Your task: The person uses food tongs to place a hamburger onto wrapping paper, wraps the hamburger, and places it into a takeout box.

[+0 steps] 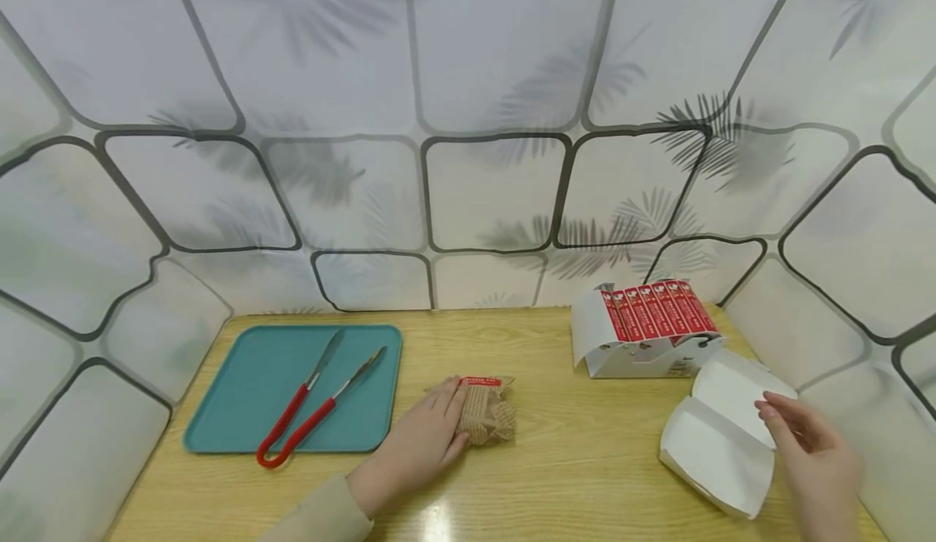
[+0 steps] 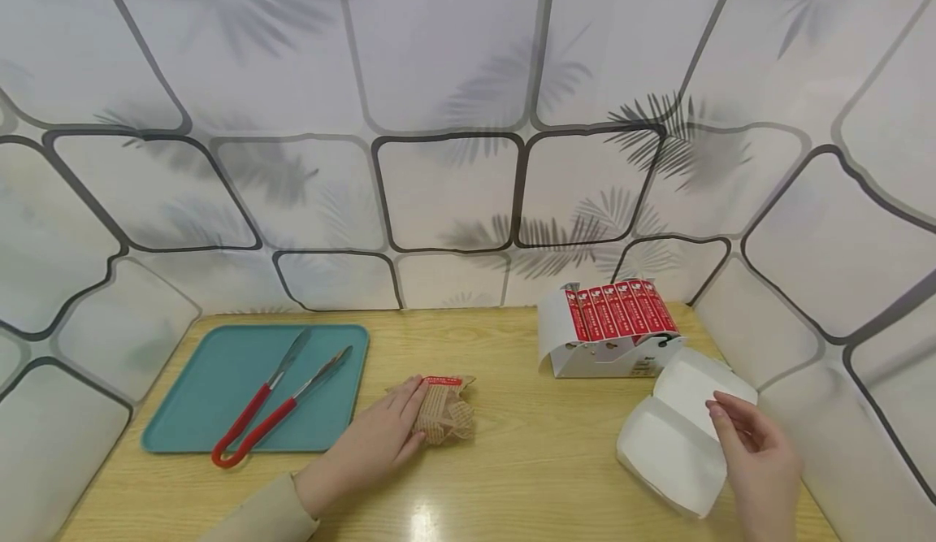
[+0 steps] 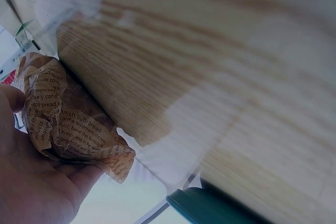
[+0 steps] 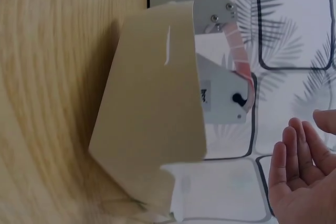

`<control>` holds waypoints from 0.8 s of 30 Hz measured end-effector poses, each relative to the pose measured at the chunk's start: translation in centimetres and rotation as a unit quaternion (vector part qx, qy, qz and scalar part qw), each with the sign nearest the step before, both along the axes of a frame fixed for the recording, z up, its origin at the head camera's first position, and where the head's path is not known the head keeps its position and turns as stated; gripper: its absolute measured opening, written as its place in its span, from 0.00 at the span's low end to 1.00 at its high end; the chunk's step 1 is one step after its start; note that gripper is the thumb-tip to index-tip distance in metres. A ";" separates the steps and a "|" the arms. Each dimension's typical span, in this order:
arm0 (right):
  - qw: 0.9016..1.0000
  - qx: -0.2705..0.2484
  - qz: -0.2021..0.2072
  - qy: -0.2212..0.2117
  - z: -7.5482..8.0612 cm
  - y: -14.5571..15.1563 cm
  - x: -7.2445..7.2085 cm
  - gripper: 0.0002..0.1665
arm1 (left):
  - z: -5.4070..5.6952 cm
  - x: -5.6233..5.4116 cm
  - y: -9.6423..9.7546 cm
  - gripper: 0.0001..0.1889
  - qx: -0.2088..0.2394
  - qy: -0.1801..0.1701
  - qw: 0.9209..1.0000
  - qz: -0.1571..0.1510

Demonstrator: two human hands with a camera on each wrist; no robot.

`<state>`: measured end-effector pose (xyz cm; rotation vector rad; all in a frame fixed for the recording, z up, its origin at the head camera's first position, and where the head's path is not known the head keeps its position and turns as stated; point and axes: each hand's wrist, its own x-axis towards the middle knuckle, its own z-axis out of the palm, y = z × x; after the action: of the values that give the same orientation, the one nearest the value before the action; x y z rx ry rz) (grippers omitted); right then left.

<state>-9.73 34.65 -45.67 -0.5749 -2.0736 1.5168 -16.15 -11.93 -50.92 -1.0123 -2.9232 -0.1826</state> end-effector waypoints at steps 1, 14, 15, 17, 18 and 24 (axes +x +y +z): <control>1.000 0.001 -0.008 -0.003 -0.1 0.3 0.0 0.11 | 0.0 0.0 0.0 0.36 0.000 0.000 1.000 0.000; 0.993 -0.103 -0.061 -0.021 -1.6 3.2 0.5 0.18 | -0.1 -0.2 0.0 0.36 -0.003 0.013 1.000 -0.002; 0.991 -0.108 -0.066 -0.033 -1.6 3.4 0.6 0.18 | -0.1 -0.2 0.0 0.36 -0.004 0.011 1.000 -0.002; 0.988 -0.116 -0.078 -0.059 -1.7 3.9 0.6 0.19 | -0.1 -0.2 0.0 0.36 -0.005 0.009 1.000 -0.002; 0.987 -0.113 -0.083 -0.076 -1.7 4.1 0.6 0.20 | -0.1 -0.2 0.0 0.36 -0.006 0.008 1.000 -0.003; 0.980 -0.065 -0.086 -0.165 -2.9 5.5 0.7 0.17 | 0.0 -0.2 0.0 0.36 -0.005 0.009 1.000 -0.003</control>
<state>-9.04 40.12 -48.60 -1.0929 -2.1038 1.5450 -16.37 -11.95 -50.96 -1.0187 -2.9081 -0.1570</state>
